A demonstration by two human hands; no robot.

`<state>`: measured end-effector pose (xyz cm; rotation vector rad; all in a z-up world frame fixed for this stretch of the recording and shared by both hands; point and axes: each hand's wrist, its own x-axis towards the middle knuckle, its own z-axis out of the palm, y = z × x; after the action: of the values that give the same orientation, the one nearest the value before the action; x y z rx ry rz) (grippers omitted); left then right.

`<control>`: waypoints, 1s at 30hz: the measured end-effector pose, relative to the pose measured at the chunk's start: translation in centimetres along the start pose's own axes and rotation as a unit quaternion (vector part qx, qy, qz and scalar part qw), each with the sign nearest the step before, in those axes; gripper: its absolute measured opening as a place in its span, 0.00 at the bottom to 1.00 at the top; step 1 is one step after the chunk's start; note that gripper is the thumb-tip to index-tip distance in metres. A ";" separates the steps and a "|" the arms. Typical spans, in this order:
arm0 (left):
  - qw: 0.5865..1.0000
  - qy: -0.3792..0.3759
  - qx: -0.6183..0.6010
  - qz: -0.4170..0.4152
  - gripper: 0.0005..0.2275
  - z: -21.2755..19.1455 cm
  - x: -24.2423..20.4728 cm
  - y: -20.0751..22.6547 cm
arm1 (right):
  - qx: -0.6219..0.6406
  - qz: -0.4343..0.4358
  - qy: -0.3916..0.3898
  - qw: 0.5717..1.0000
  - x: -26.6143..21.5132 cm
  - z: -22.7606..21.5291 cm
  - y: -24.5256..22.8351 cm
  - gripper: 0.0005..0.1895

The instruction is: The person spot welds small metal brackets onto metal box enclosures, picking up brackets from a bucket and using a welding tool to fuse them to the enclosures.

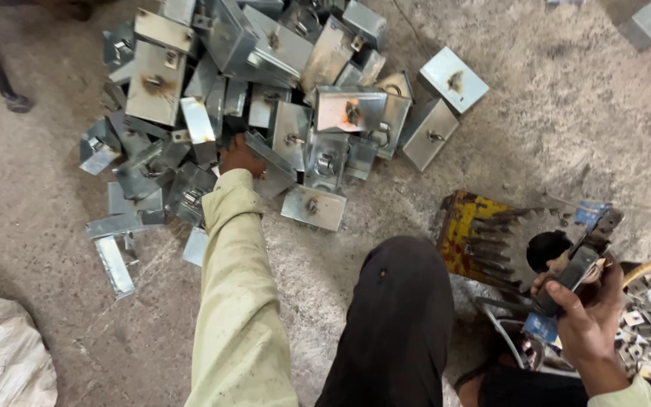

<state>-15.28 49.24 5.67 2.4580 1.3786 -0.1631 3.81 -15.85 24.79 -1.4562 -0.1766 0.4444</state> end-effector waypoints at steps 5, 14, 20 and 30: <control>0.993 -0.093 0.069 -0.001 0.35 0.9 -2.9 0.1 | 0.015 -0.004 -0.005 1.000 0.1 -0.9 0.7 0.33; 0.992 -0.023 0.101 0.073 0.20 6.5 -21.8 -7.2 | 0.030 -0.002 -0.017 0.999 -0.6 -0.9 0.5 0.40; 0.955 -0.216 -0.168 -0.115 0.32 7.1 -34.0 -6.1 | 0.027 -0.001 -0.035 0.999 -0.8 -0.1 0.7 0.33; 0.978 -0.151 -0.108 -0.090 0.35 14.4 -28.1 -10.2 | 0.006 0.016 -0.031 0.999 -0.8 0.5 1.0 0.35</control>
<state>-38.02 26.70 -3.05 2.0340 1.3993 -0.3906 2.67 -15.65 23.99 -1.4367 -0.1994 0.5157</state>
